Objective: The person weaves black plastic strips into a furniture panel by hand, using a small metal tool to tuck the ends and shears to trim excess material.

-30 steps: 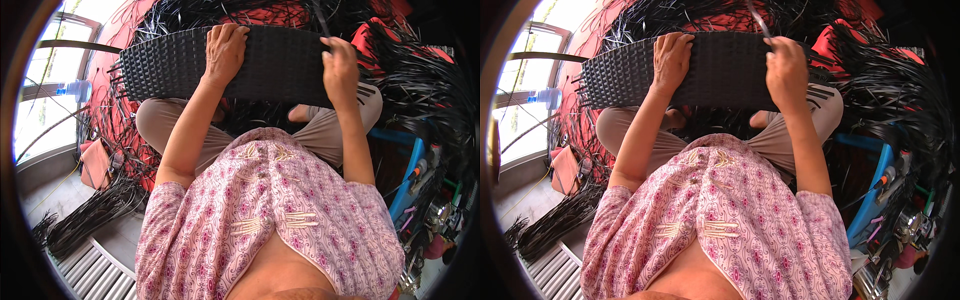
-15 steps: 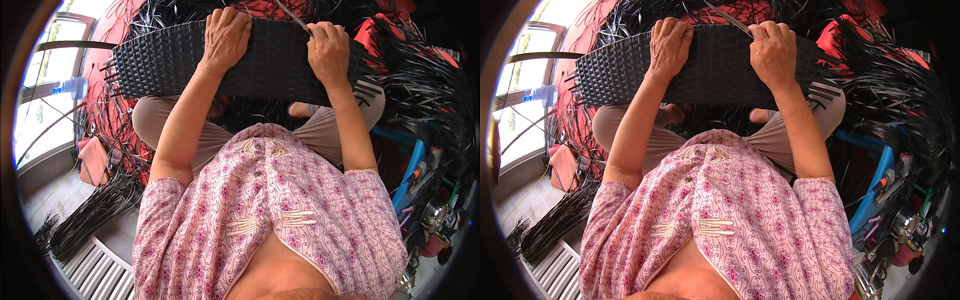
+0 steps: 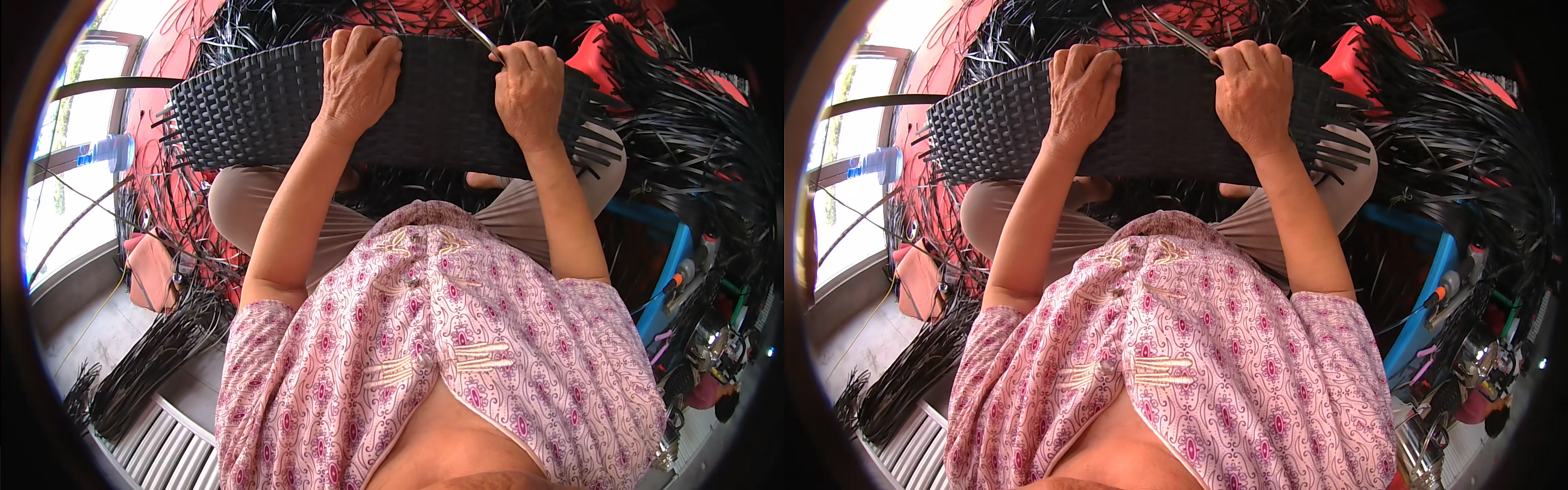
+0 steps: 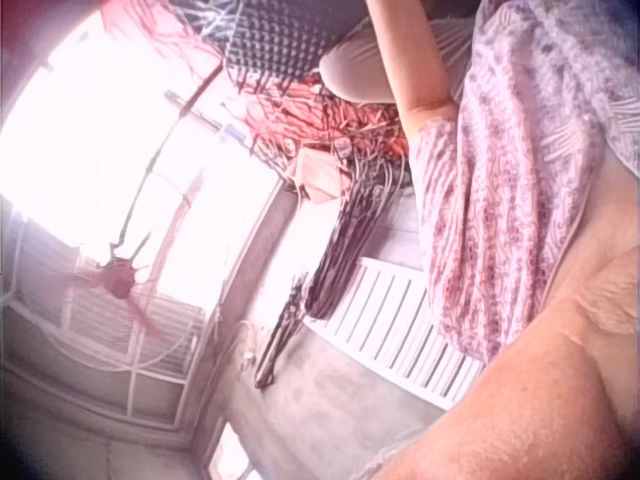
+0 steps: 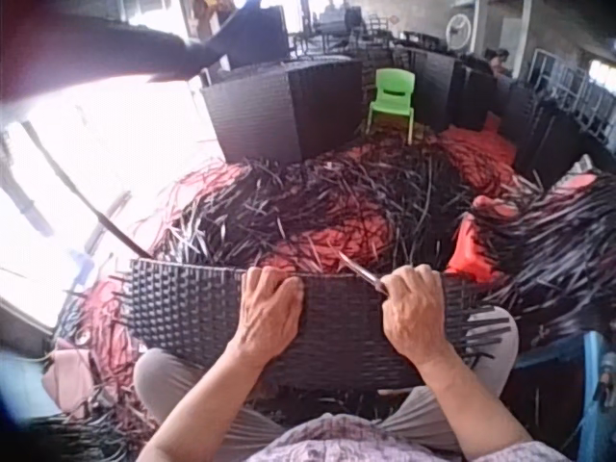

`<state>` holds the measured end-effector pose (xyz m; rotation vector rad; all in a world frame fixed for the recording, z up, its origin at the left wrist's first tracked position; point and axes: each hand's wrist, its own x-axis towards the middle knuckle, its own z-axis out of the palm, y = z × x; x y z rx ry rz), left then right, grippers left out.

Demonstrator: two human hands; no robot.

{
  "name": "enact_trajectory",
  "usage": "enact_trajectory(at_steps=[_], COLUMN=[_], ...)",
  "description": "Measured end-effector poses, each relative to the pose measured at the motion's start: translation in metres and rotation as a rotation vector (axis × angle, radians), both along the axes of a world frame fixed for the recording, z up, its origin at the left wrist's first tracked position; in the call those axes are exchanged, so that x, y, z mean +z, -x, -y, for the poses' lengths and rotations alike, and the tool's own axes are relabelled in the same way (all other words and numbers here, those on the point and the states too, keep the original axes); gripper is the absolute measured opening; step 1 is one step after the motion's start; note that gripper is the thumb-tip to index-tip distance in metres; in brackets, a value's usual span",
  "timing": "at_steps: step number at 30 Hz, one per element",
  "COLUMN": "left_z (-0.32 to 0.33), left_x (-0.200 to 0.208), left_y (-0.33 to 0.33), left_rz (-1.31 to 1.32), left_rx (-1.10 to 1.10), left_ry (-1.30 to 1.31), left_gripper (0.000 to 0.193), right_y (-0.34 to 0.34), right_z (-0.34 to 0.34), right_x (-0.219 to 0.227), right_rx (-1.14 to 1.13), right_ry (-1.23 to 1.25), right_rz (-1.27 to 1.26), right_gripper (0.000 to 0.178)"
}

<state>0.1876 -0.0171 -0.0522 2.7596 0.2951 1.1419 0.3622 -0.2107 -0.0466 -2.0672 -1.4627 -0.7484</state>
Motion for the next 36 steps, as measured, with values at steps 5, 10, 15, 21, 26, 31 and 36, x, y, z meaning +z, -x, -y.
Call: enact_trajectory(at_steps=[5, 10, 15, 21, 26, 31, 36], left_z=[0.003, 0.002, 0.003, 0.036, 0.089, 0.102, 0.106], left_x=[-0.001, 0.001, 0.003, 0.009, 0.014, 0.003, 0.002], left_y=[0.003, 0.001, -0.003, -0.038, -0.079, -0.101, -0.111], left_rz=[-0.003, -0.013, -0.024, 0.025, -0.005, -0.021, 0.042], left_rx=[-0.013, -0.004, 0.059, 0.009, -0.214, -0.171, -0.170], left_ry=[0.017, 0.016, -0.003, -0.012, 0.093, 0.063, 0.017], left_gripper=[0.013, 0.013, 0.011, 0.013, 0.027, 0.023, 0.018], right_y=[-0.002, -0.009, -0.040, -0.055, -0.056, -0.063, -0.061], right_z=[-0.001, 0.010, 0.045, 0.067, 0.076, 0.083, 0.079], right_x=[-0.009, -0.003, -0.003, 0.000, -0.004, -0.003, 0.007], right_rx=[0.005, 0.066, -0.106, -0.142, -0.188, -0.131, -0.136], right_ry=[-0.037, -0.073, -0.082, -0.097, -0.102, -0.036, 0.035], right_rz=[0.009, -0.101, -0.041, -0.056, -0.102, -0.032, -0.058], right_gripper=[0.021, 0.020, 0.021, 0.020, 0.020, 0.020, 0.016])
